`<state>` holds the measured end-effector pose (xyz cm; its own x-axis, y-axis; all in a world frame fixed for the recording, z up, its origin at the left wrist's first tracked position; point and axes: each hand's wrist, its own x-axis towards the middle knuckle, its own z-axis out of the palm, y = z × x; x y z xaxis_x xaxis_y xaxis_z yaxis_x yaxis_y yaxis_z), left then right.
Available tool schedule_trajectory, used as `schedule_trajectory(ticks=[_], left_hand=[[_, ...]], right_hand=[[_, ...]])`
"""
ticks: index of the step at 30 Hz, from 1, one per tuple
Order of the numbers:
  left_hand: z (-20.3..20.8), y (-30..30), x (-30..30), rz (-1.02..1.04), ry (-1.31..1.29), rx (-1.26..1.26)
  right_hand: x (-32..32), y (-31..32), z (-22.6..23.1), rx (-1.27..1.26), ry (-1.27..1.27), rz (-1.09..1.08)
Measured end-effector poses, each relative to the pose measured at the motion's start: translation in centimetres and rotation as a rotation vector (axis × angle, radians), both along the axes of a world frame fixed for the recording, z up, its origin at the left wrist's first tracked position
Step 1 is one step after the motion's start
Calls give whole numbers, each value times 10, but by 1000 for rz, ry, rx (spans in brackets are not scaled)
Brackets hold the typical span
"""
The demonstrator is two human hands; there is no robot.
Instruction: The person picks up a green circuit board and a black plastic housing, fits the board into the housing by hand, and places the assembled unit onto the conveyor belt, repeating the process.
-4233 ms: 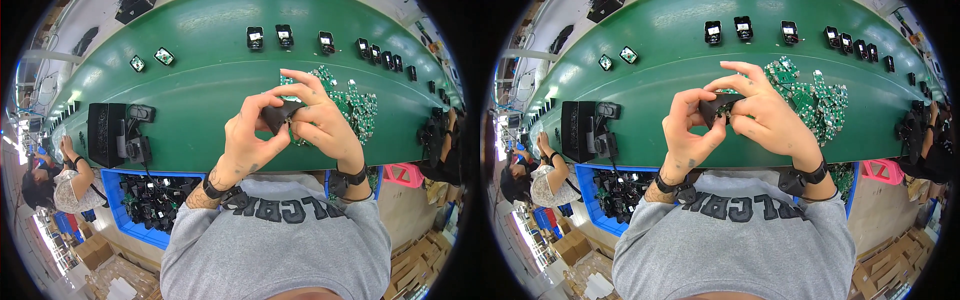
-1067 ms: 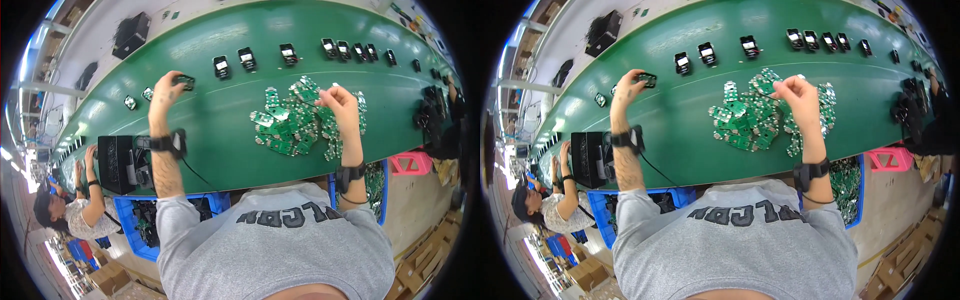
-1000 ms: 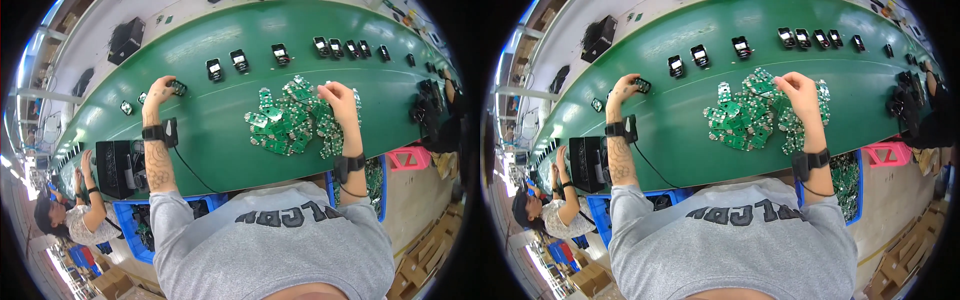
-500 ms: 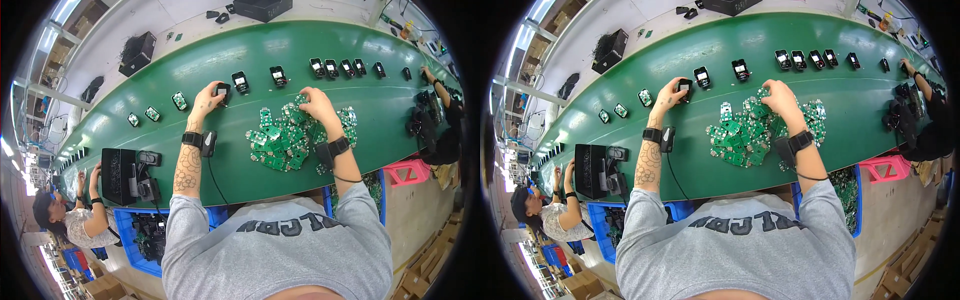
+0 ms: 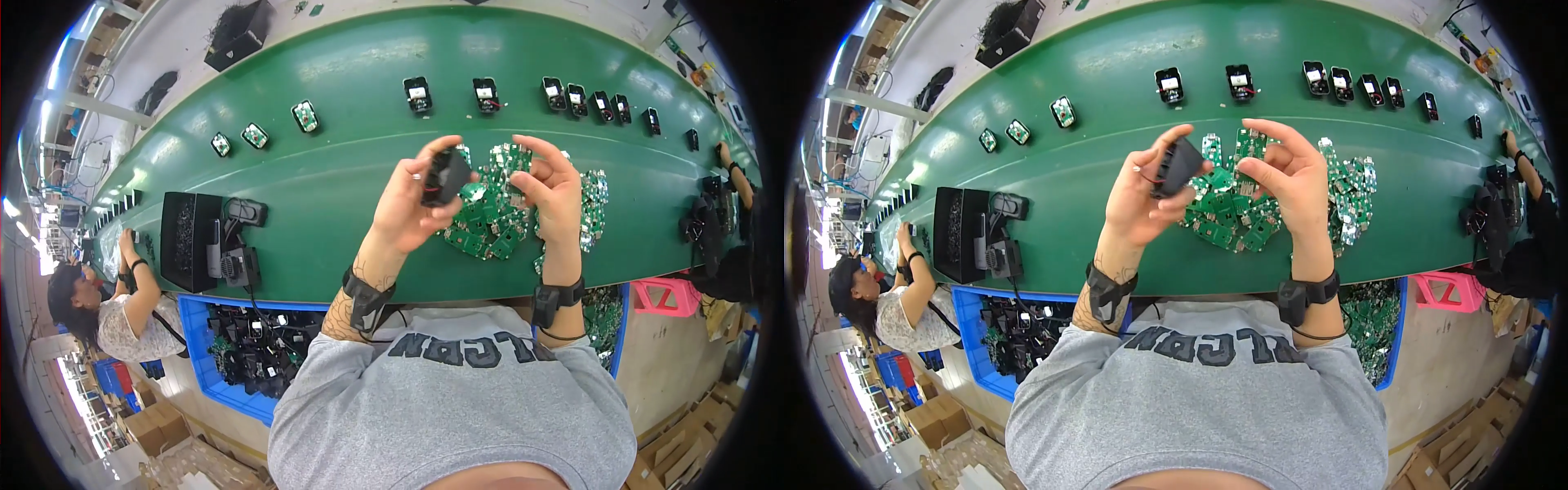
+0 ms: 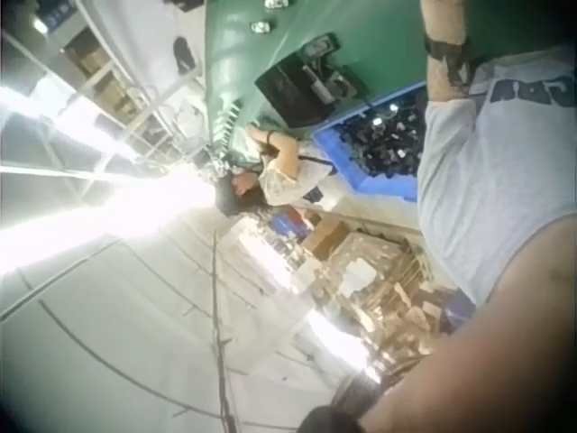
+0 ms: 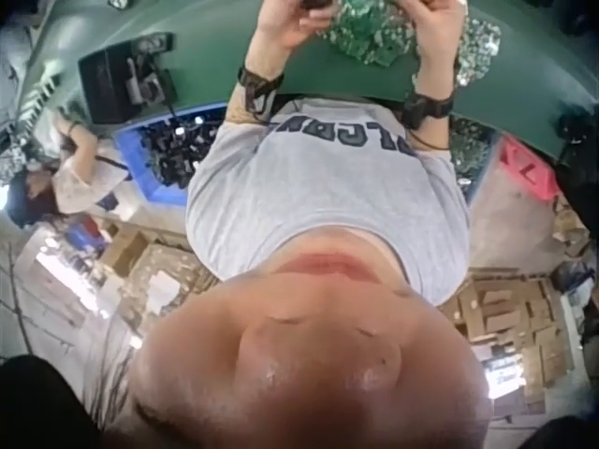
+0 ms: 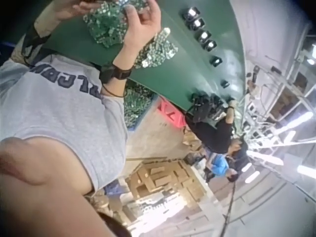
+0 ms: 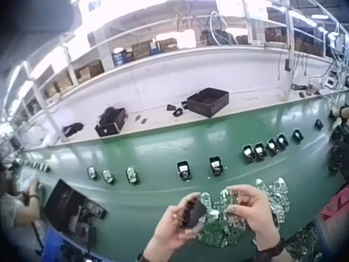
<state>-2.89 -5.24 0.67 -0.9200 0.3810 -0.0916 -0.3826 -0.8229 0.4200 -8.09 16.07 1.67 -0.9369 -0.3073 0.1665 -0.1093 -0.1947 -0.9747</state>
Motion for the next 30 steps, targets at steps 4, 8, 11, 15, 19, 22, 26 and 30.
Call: schedule_trajectory(ticks=[4, 8, 11, 15, 19, 22, 26, 30], left_hand=[[4, 19, 17, -85, -12, 22], [-2, 20, 29, 59, 160, -388], [-7, 17, 31, 92, 178, -498], [-9, 22, 31, 141, 162, -524], [-10, 25, 32, 144, 158, -500], [-10, 26, 32, 133, 161, -492], [-9, 28, 30, 140, 168, -499], [-10, 30, 29, 147, 150, -502]], right_hand=[[16, 1, -1, -154, -234, 6], [25, 6, 3, -199, -367, 41], [26, 8, -5, -278, -320, 33], [30, 6, -5, -321, -348, 119], [29, 7, -5, -338, -367, 169], [30, 4, -3, -197, -317, 138], [30, 5, -7, -210, -280, 144], [30, 5, -6, -200, -255, 127]])
